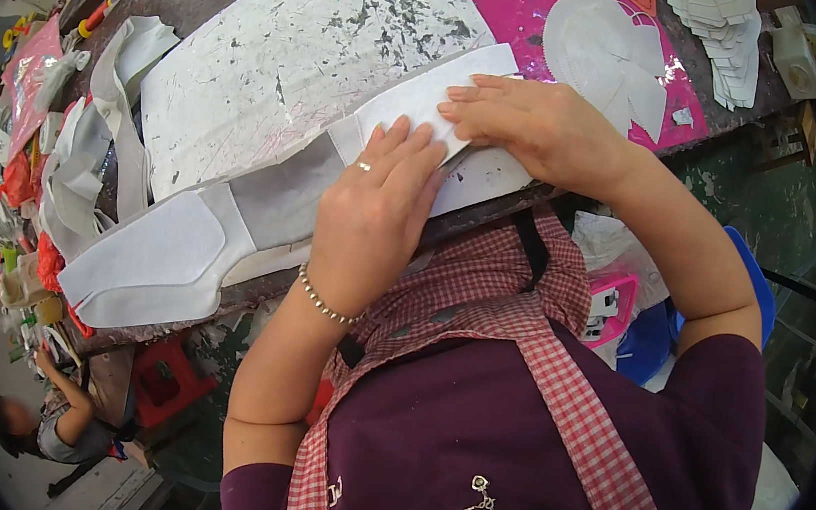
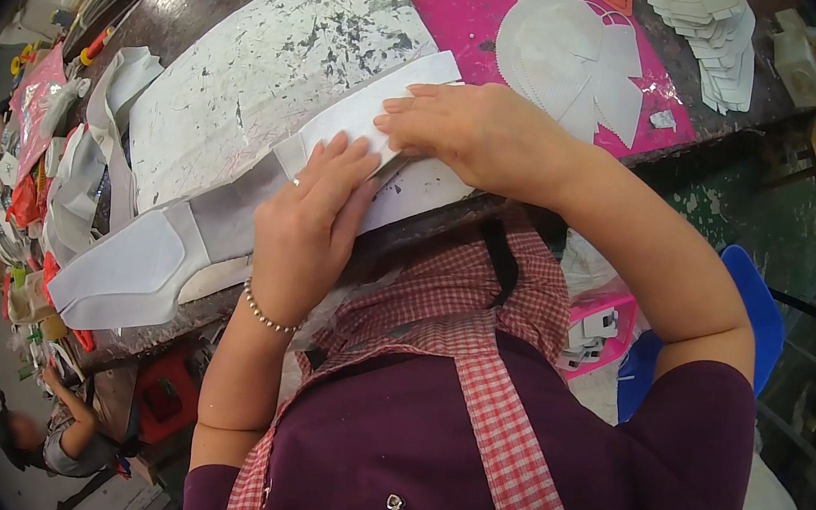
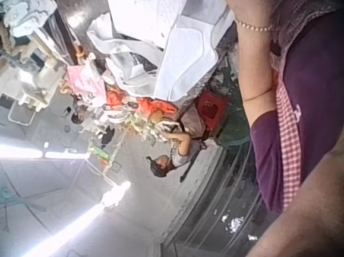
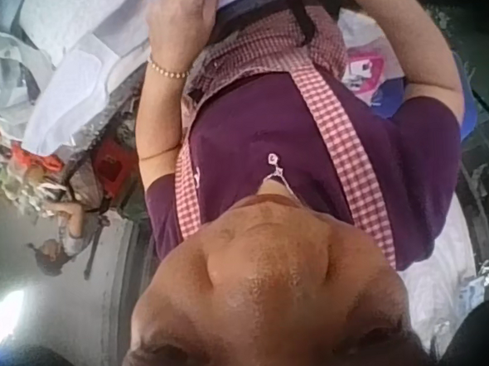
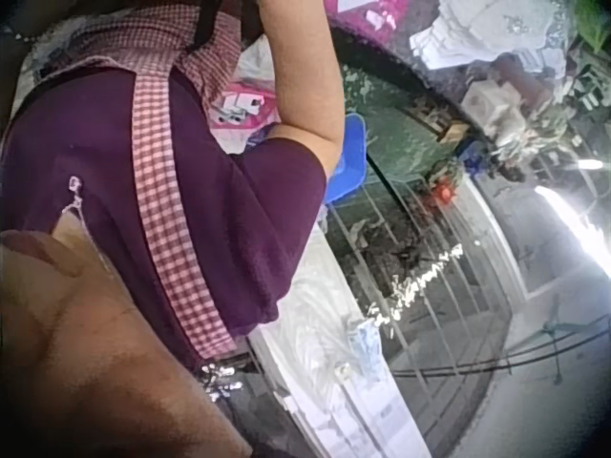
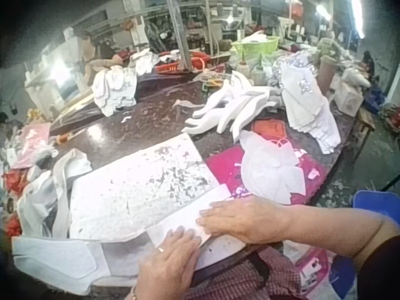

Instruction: The person assembles white foam pieces by hand, pressing them together to form a larger shape. They handle multiple cut foam pieces and a silver glittery fabric piece, arranging and joining them on a cluttered workbench.

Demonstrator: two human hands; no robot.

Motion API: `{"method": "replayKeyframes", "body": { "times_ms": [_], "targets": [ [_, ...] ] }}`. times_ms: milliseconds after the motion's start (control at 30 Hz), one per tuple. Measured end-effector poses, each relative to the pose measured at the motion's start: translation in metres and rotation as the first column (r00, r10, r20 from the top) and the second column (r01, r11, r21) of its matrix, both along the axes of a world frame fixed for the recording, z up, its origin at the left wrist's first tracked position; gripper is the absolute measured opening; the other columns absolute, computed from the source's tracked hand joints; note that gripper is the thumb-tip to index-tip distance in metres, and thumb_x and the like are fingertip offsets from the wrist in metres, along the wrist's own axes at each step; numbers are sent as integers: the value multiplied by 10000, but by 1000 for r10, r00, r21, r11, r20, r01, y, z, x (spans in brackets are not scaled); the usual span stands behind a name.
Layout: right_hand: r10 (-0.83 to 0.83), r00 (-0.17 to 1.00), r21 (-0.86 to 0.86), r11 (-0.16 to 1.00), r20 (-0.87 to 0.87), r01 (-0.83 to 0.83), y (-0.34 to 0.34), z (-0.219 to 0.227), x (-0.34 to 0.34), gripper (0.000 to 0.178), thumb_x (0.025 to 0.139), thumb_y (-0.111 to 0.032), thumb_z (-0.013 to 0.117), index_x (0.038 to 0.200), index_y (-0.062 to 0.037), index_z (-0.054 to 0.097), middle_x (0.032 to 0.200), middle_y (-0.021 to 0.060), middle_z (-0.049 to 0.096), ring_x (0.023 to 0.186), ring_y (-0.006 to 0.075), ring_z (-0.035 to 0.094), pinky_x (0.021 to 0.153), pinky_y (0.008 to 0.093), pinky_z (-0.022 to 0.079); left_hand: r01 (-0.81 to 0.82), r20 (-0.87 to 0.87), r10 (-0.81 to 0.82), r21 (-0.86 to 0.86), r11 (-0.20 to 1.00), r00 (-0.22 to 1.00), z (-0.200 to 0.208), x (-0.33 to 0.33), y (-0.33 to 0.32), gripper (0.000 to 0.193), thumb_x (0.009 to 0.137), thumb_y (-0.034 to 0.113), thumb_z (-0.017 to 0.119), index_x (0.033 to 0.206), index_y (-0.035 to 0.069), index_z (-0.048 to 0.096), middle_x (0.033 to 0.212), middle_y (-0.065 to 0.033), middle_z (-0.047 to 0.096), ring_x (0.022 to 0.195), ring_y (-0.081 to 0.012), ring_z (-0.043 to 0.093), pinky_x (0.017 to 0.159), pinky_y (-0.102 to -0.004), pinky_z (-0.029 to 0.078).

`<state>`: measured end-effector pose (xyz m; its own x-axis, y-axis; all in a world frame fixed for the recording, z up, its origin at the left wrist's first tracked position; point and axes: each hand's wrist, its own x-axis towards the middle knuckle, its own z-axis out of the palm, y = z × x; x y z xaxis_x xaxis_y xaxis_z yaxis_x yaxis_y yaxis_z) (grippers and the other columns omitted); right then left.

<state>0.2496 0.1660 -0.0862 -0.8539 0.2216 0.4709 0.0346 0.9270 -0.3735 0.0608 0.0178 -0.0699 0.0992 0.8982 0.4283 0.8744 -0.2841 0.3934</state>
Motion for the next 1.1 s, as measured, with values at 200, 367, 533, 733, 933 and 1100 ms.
{"method": "replayKeyframes", "body": {
  "times_ms": [200, 367, 533, 733, 933, 1100],
  "targets": [
    [91, 995, 97, 991, 38, -95, -3, 6, 16, 277, 829, -41, 682, 1105, -16, 677, 1215, 123, 689, 1191, 281, 635, 1061, 446, 491, 151, -247, -126, 85, 985, 961, -2, -6, -7, 164, 837, 50, 680, 998, 18, 674, 1134, -101, 710, 1113, -278, 679, 897, -363, 572],
    [39, 994, 137, 989, 106, -53, -9, 16, 31, 262, 835, -104, 693, 1076, -2, 682, 1199, 138, 688, 1152, 280, 650, 1029, 414, 511, 341, -236, -329, 11, 940, 914, 16, -13, 8, 148, 784, 52, 689, 925, 25, 655, 1097, -85, 709, 1092, -252, 676, 846, -350, 573],
    [-4, 992, 113, 994, 126, -11, -15, 27, 31, 249, 816, -148, 743, 1011, -1, 697, 1130, 130, 713, 1096, 276, 677, 976, 400, 539, 237, -338, -209, 43, 971, 918, 19, -8, -3, 107, 792, 61, 684, 886, 24, 649, 1073, -103, 703, 1049, -257, 677, 847, -359, 561],
    [-89, 990, 126, 989, 107, 75, -19, 38, 17, 214, 837, -232, 733, 846, -27, 672, 889, 91, 702, 888, 273, 690, 791, 380, 550, 158, -345, -123, 74, 985, 931, 11, -2, -19, 153, 818, 64, 689, 956, 2, 670, 1114, -128, 694, 1081, -267, 668, 860, -361, 558],
    [-262, 955, 17, 965, 141, 262, -21, 34, -14, 322, 812, -342, 744, 728, -54, 626, 710, 60, 600, 794, 261, 609, 685, 408, 483, 241, -348, -229, -10, 971, 909, 15, -12, -25, 206, 821, 72, 687, 1006, -17, 676, 1172, -139, 679, 1112, -278, 653, 906, -374, 549],
    [-373, 911, 217, 917, 177, 334, -24, 29, -24, 408, 740, -471, 759, 730, -82, 636, 740, 54, 616, 842, 257, 592, 685, 414, 452, 173, -366, -156, 15, 985, 917, 9, -8, -31, 268, 823, 116, 694, 1064, 0, 673, 1181, -130, 674, 1113, -275, 647, 931, -384, 538]
  ]
}}
